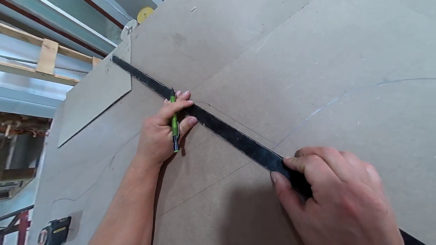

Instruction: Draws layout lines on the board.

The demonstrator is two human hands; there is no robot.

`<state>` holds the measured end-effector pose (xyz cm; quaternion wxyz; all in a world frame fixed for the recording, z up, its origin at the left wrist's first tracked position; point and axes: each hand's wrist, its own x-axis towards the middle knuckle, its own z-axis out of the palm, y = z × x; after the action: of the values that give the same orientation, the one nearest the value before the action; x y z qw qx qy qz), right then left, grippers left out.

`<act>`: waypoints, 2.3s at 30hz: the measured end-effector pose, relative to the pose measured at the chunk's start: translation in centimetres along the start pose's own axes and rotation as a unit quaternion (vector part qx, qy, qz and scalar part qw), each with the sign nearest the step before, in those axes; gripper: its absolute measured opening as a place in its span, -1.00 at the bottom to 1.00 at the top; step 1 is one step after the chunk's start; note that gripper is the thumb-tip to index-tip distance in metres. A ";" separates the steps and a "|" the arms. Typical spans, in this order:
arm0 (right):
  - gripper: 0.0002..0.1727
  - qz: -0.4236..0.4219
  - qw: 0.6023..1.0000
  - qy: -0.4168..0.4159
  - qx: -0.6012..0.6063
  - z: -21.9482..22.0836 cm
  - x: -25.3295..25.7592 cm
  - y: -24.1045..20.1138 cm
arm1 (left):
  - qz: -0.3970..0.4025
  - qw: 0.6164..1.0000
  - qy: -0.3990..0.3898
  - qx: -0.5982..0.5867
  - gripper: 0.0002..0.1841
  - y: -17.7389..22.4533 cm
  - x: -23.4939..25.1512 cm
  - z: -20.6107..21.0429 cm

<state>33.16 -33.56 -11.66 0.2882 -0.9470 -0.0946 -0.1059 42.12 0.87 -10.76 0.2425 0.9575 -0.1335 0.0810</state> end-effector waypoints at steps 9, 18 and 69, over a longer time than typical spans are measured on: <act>-0.72 0.001 1.000 0.006 0.002 0.1 0.0 0.0 | 0.001 1.000 0.001 -0.006 -0.51 -0.1 0.0 0.0; -0.72 -0.003 1.000 0.013 -0.004 0.2 -0.1 -0.2 | -0.008 1.000 -0.003 -0.004 -0.50 0.1 0.1 -0.1; -0.72 -0.010 1.000 0.018 0.008 0.4 0.0 0.0 | -0.065 0.989 0.091 -0.094 -0.67 5.4 3.4 2.3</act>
<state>33.18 -33.29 -11.99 0.2963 -0.9416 -0.0993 -0.1250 43.94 -5.58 -9.59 0.3477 0.9256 -0.0553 0.1392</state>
